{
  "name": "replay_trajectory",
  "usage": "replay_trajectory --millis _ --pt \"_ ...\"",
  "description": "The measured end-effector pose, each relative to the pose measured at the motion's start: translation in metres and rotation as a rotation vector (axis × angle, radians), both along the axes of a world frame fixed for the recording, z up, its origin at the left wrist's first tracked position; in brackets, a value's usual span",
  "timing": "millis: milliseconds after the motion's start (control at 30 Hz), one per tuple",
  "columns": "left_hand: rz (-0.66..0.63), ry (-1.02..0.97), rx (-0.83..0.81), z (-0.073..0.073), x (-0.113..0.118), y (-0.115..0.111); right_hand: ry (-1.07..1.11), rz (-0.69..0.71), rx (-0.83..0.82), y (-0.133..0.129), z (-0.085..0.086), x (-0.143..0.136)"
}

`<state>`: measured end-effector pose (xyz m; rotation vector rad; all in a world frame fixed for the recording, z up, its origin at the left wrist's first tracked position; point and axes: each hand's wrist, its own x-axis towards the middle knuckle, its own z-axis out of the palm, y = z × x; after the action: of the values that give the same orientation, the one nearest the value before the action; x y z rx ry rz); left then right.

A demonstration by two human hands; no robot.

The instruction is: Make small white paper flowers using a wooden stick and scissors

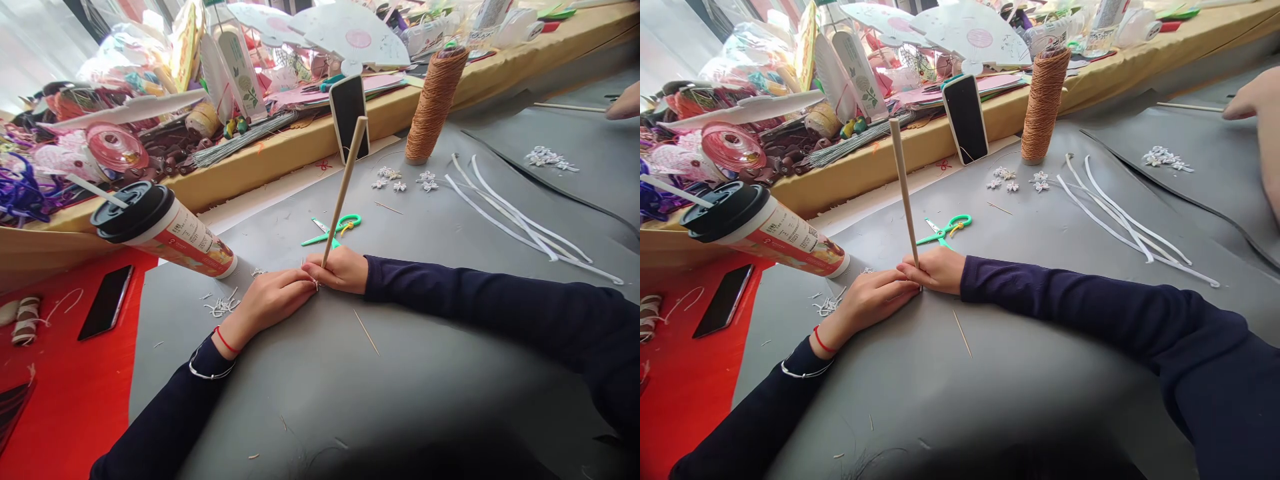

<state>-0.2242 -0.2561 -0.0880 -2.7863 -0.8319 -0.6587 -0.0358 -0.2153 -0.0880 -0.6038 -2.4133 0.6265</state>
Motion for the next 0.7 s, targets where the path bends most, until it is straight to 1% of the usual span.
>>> replay_trajectory --millis 200,400,467,533,600,700 --pt "-0.004 0.009 0.017 0.0004 -0.0021 -0.0003 -0.049 -0.014 0.026 -0.0005 0.0011 0.0002" --pt "0.004 0.023 0.007 0.0011 -0.0036 -0.0010 -0.123 -0.021 0.191 -0.0034 -0.0020 -0.0025" --pt "-0.009 0.032 0.009 0.0019 -0.0033 -0.0012 -0.136 -0.038 0.168 -0.0032 -0.0020 -0.0035" --pt "-0.008 0.047 -0.002 0.0030 -0.0025 -0.0014 -0.136 -0.037 0.112 -0.0021 -0.0014 -0.0036" --pt "0.004 0.048 -0.034 0.0040 -0.0016 -0.0016 -0.121 -0.017 0.071 -0.0009 -0.0010 -0.0029" --pt "0.003 0.022 -0.096 0.0045 -0.0004 -0.0014 -0.091 -0.001 0.064 -0.0001 -0.0013 -0.0015"
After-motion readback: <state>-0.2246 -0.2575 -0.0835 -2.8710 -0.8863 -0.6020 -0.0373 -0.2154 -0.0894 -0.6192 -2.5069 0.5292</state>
